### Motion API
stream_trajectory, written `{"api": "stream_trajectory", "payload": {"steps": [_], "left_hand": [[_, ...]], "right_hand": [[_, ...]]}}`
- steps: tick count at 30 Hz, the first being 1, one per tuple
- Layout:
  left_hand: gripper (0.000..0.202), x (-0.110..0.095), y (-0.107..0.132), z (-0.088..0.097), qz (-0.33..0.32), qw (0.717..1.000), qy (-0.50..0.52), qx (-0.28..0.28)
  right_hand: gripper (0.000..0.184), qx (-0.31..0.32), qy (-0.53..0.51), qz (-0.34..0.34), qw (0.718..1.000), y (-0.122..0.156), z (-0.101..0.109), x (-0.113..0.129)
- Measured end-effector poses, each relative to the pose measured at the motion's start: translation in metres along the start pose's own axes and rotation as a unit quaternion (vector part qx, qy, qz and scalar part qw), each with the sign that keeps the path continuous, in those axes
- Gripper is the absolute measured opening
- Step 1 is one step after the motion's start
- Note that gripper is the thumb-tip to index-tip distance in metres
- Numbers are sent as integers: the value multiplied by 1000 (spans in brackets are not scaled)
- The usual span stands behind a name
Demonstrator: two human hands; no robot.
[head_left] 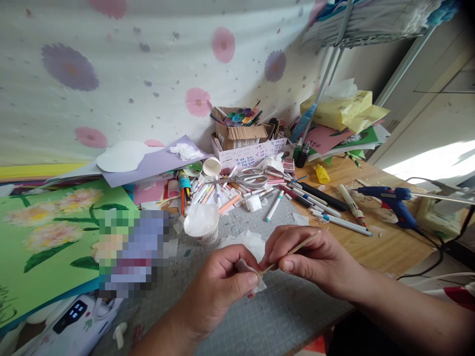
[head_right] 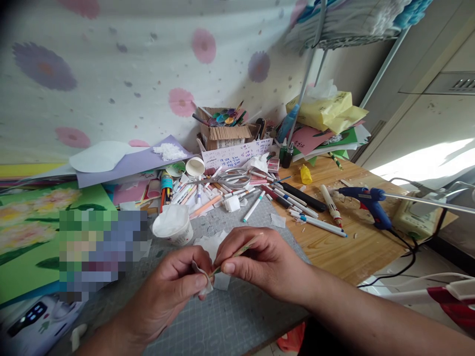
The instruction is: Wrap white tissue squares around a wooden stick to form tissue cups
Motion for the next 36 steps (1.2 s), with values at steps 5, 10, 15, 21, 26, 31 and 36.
{"api": "stream_trajectory", "payload": {"steps": [5,10,15,21,26,31,36], "left_hand": [[4,0,0,0,-3,1000,-4,1],[4,0,-1,1,4,1000,2,-4],[5,3,-2,2,13,1000,-12,-9],[7,1,-2,0,4,1000,-3,-12],[6,-2,-3,-1,-10,1000,8,-12],[5,-3,-3,0,-13,1000,9,-15],[4,-3,-3,0,-9,1000,13,-18]], "right_hand": [[7,4,2,5,1000,1,0,1],[7,8,19,6,1000,1,1,0],[7,-4,18,9,1000,2,1,-3],[9,-11,-13,17,1000,3,3,-5],[9,-11,-21,29,999,4,3,-4],[8,-9,-13,39,999,2,2,-3],[7,-5,-14,48,999,0,1,0]]}}
Point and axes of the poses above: each hand's wrist, its own y-axis away from the middle knuckle, its own z-axis out of the back of the hand, x = y × z, the point moved 4 cm from there along -y, towards the middle knuckle, and after that the axes turned 10 degrees about -x, right-handed, at the moved point
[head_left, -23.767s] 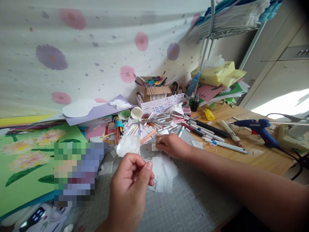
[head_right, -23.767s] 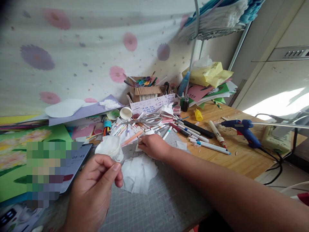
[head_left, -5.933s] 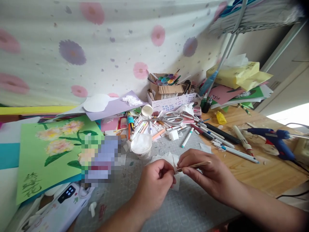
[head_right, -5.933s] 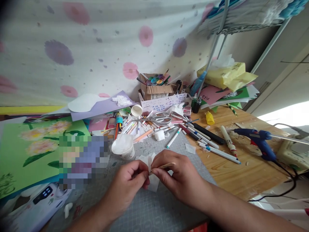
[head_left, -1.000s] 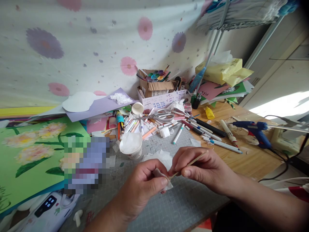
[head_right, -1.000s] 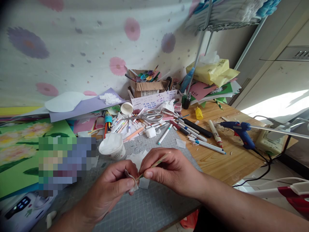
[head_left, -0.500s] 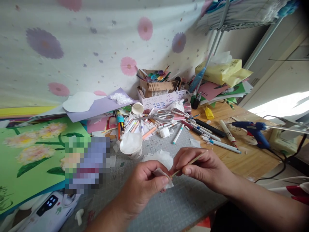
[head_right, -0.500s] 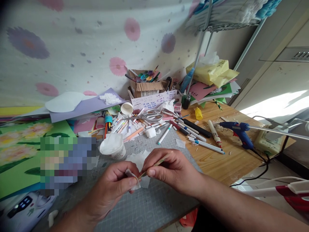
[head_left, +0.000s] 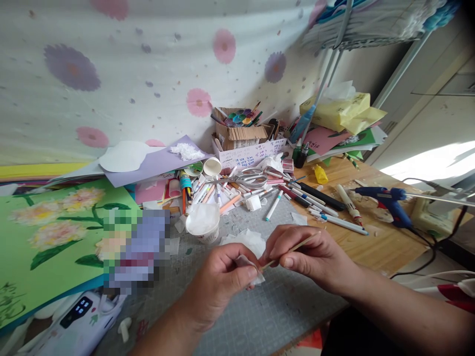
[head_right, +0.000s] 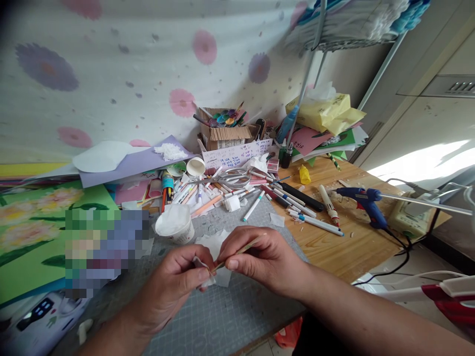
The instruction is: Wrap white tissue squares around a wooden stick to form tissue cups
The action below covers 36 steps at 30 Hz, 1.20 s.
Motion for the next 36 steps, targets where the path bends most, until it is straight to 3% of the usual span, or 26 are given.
{"api": "stream_trajectory", "payload": {"steps": [36], "left_hand": [[3,1,1,-1,30,999,14,-12]], "right_hand": [[7,19,49,31,998,0,-1,7]]}}
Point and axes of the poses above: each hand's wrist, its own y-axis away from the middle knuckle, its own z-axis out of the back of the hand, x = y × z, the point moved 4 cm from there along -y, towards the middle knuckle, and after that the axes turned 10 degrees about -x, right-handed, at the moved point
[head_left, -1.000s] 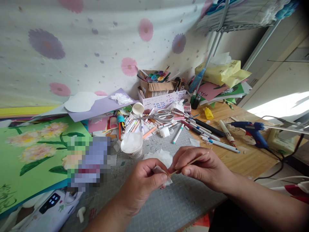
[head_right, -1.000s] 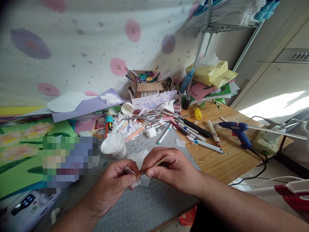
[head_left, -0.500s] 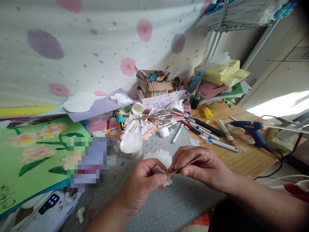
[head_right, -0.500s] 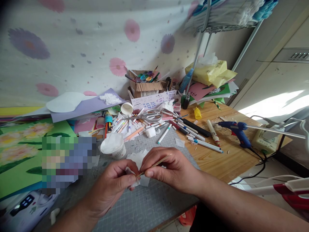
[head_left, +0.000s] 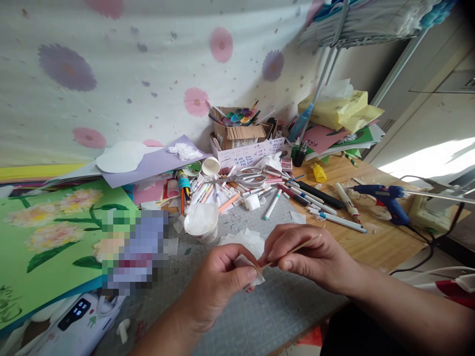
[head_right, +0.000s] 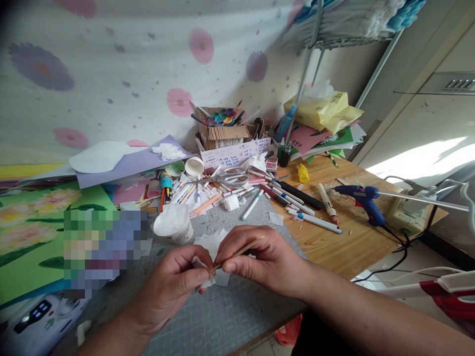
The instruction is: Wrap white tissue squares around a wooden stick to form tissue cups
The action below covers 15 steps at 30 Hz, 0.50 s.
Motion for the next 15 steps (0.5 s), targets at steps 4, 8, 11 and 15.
{"api": "stream_trajectory", "payload": {"steps": [4,8,11,15], "left_hand": [[3,0,0,0,1,1000,1,0],[5,1,0,0,1,1000,1,0],[5,0,0,0,2,1000,0,0],[6,-1,1,-1,7,1000,3,-1]], "right_hand": [[5,3,2,1,1000,0,0,0],[5,6,8,7,1000,0,0,0],[5,3,4,8,1000,0,1,0],[4,4,4,14,1000,0,1,0]]}}
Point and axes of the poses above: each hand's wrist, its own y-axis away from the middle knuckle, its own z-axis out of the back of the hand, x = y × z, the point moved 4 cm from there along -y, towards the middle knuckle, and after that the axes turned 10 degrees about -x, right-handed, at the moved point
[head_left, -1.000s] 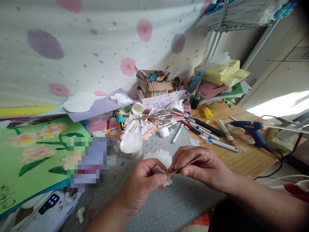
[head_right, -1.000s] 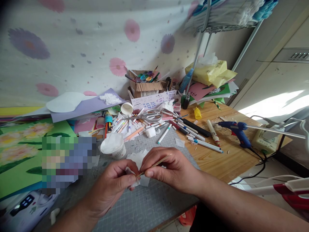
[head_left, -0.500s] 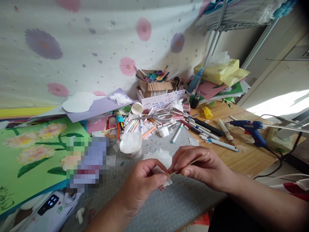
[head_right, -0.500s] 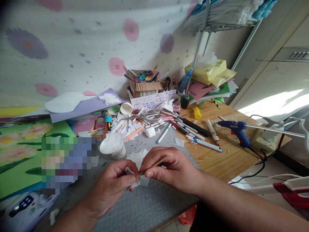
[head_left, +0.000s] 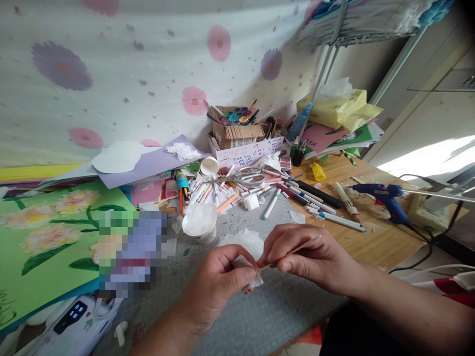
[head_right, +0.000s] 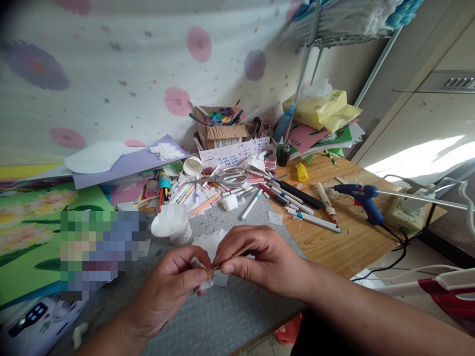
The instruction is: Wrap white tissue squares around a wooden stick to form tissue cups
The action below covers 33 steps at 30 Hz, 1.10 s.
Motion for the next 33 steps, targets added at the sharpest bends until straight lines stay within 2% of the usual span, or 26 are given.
{"api": "stream_trajectory", "payload": {"steps": [26,30,33], "left_hand": [[10,2,0,0,3,1000,0,16],[10,3,0,0,0,1000,16,19],[11,2,-2,0,4,1000,31,3]], "right_hand": [[5,8,16,-12,1000,-2,0,1],[6,-1,28,-3,1000,-8,2,12],[12,-31,53,4,998,15,9,25]]}}
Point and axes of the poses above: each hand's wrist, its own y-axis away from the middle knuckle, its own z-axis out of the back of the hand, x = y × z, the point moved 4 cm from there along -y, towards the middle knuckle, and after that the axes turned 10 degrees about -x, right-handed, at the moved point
